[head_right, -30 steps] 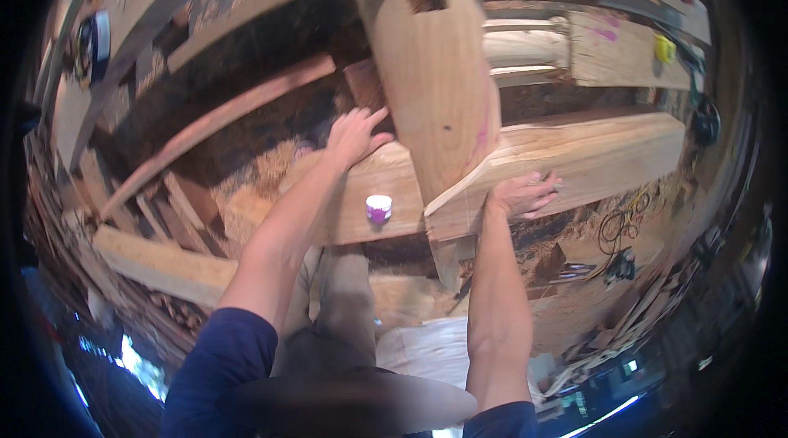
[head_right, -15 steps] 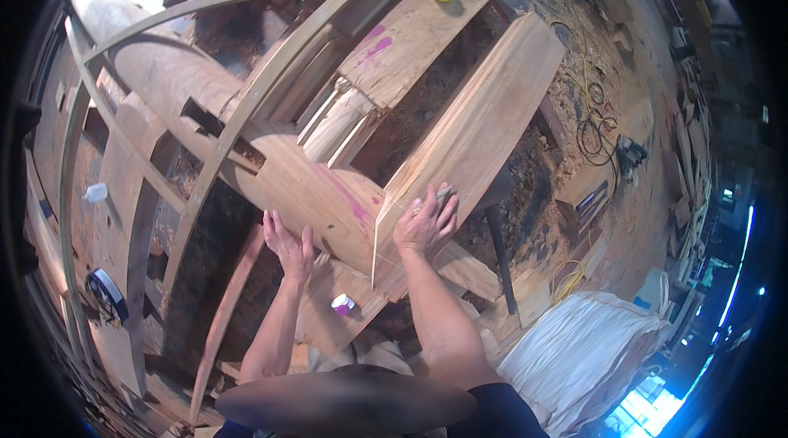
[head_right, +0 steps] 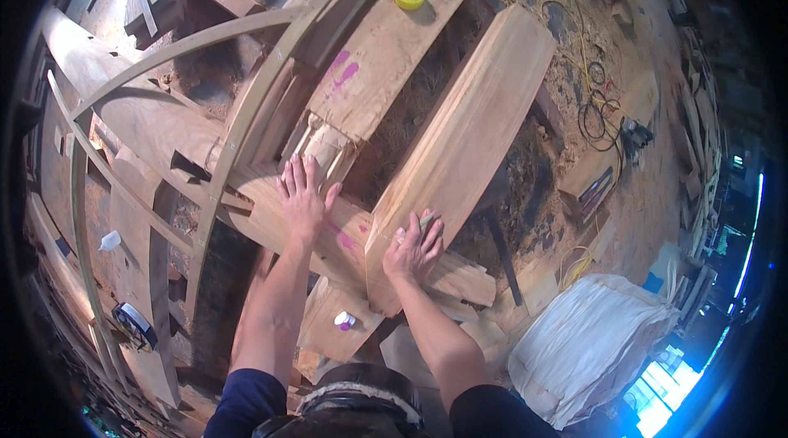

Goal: The person assembles a wooden chair frame by fitting curved and straight wooden pieces together. They use a mallet to tap joints into place and apply glue to the connections before securing them.

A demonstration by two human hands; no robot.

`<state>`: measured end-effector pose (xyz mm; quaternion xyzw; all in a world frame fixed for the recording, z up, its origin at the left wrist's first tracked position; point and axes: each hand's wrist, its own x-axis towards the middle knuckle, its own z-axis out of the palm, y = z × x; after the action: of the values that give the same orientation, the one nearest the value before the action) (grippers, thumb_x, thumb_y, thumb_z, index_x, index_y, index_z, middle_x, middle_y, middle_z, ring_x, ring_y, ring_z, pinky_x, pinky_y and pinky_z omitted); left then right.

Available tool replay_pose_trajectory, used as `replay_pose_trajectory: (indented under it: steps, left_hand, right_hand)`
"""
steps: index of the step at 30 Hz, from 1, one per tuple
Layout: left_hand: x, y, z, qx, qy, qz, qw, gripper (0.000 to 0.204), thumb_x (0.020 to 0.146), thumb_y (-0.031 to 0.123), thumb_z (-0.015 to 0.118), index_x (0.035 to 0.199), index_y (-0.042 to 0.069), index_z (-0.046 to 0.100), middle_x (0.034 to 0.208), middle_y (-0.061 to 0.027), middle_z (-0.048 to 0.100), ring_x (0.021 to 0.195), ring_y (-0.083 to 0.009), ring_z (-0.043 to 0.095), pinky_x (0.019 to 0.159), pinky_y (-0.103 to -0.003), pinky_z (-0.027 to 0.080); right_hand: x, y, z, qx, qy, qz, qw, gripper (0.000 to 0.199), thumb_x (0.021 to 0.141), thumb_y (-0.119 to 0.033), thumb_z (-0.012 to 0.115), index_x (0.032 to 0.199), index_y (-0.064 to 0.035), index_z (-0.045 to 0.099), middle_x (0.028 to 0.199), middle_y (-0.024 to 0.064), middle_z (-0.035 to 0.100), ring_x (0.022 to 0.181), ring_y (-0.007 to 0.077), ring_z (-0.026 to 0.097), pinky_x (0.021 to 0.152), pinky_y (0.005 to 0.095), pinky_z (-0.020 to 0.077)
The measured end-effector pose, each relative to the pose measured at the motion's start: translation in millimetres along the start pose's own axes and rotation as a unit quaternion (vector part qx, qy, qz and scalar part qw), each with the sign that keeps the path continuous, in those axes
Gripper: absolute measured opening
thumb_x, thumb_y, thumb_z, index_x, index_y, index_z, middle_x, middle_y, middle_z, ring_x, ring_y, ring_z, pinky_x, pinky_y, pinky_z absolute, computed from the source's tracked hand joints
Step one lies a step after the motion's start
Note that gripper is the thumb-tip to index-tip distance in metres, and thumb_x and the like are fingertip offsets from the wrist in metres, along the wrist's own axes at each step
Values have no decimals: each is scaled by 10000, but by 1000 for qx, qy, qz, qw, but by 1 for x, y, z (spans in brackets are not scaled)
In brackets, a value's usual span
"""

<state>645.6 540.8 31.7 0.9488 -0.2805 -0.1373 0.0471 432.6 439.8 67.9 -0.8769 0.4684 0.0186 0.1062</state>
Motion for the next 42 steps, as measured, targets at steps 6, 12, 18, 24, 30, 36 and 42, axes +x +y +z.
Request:
replay_pose_trajectory:
  steps: [6,12,18,24,30,36,42]
  left_hand:
    - [10,2,-5,-20,1,-9,1000,799,977,536,627,1617,137,365,1686,-185,302,1550,-389,281,1244,-603,222]
    - [6,-2,6,-34,-12,-11,999,828,963,512,656,1634,150,333,1701,-190,260,1573,-404,223,1256,-614,186]
    - [5,-3,10,-31,-29,-16,999,852,962,533,648,1647,155,309,1714,-192,224,1588,-398,185,1267,-603,149]
    - [5,0,0,16,-35,3,999,856,998,547,563,1669,124,241,1720,-189,230,1589,-378,199,1271,-565,134]
    - [3,-3,0,-13,11,24,1000,800,1010,444,599,1645,73,284,1696,-212,269,1565,-400,251,1248,-587,230]
    - [-48,-36,-1,-368,42,79,926,621,1060,400,560,1556,43,448,1510,-177,531,1382,-307,506,1139,-450,403]
    - [-218,-103,-44,-691,-219,-113,679,436,1014,286,698,1302,-39,657,1067,-52,720,962,-120,642,868,-291,507]
  right_hand:
    - [215,-44,-9,161,15,-111,981,809,1021,-439,590,1666,-106,234,1725,150,252,1580,396,232,1222,659,158]
    - [490,-123,7,229,247,-123,934,760,879,-495,776,1457,-60,541,1313,210,677,1253,379,628,1080,448,471]
    - [486,-134,-3,184,35,-67,980,875,817,-430,847,1518,-88,451,1360,250,635,1315,378,584,1099,455,465]
    - [344,-115,-32,227,-130,-57,963,737,765,-456,862,1318,-40,608,1168,217,711,1077,375,694,917,471,566]
    - [98,-93,-69,356,-167,-4,920,867,808,-364,815,1518,-2,473,1252,255,701,1152,352,703,958,424,567]
    - [-52,-74,-97,342,-140,-20,929,835,807,-283,844,1504,-3,478,1374,259,629,1223,394,648,1004,447,543]
    - [-161,-114,-80,320,-285,-170,887,738,883,-239,791,1493,14,462,1226,260,664,1088,424,671,933,486,557]
